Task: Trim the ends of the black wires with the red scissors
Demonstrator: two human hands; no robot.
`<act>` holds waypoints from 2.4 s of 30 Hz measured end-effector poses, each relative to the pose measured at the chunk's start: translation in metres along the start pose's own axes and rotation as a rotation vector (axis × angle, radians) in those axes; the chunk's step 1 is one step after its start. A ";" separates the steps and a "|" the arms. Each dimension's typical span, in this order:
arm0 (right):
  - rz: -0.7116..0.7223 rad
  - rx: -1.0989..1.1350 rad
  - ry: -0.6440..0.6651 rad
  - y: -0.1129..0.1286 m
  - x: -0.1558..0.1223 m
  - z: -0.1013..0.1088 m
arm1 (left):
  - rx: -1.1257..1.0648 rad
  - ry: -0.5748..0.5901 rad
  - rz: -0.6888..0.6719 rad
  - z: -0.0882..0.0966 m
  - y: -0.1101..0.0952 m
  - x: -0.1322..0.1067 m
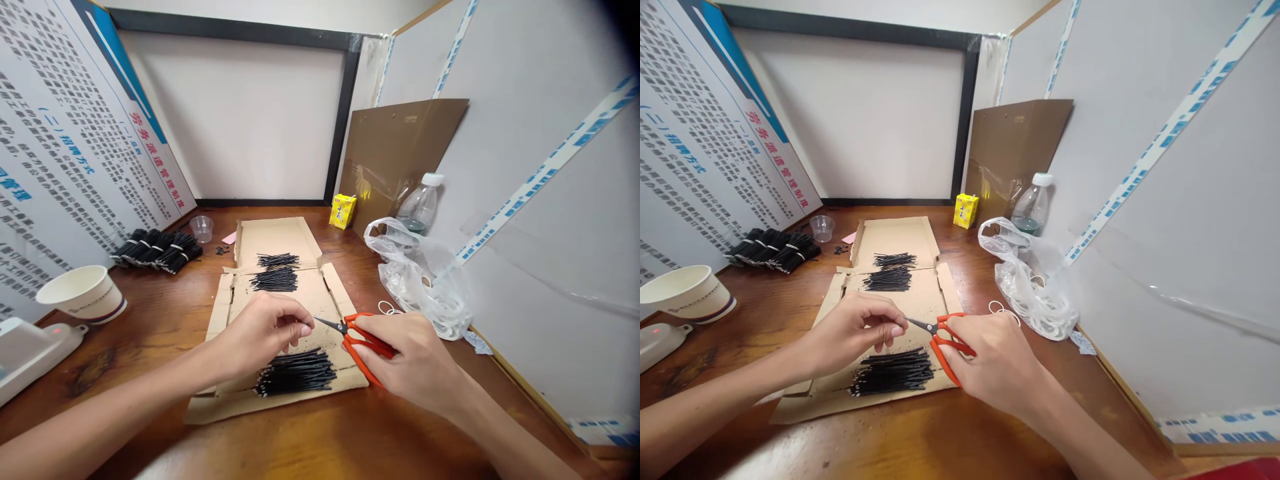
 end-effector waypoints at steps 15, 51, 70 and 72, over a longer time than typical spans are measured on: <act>-0.025 -0.013 -0.034 -0.003 -0.002 0.003 | 0.455 -0.216 -0.061 0.018 0.059 0.027; -0.042 -0.052 -0.084 -0.004 0.001 0.010 | 0.233 0.240 0.014 -0.026 0.005 -0.005; -0.069 0.013 -0.031 0.001 -0.001 0.009 | -0.342 0.074 0.134 -0.013 0.001 -0.007; -0.048 0.003 -0.032 0.003 -0.001 0.008 | -0.339 0.072 0.142 -0.013 0.002 -0.007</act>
Point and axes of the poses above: each hand's wrist, its own x-axis towards the middle knuckle, its own z-axis out of the back of the hand, y = z × x, the point moved 7 cm from there along x, towards the middle knuckle, and after that the axes turned 13 degrees about x, right-handed, at the moved point
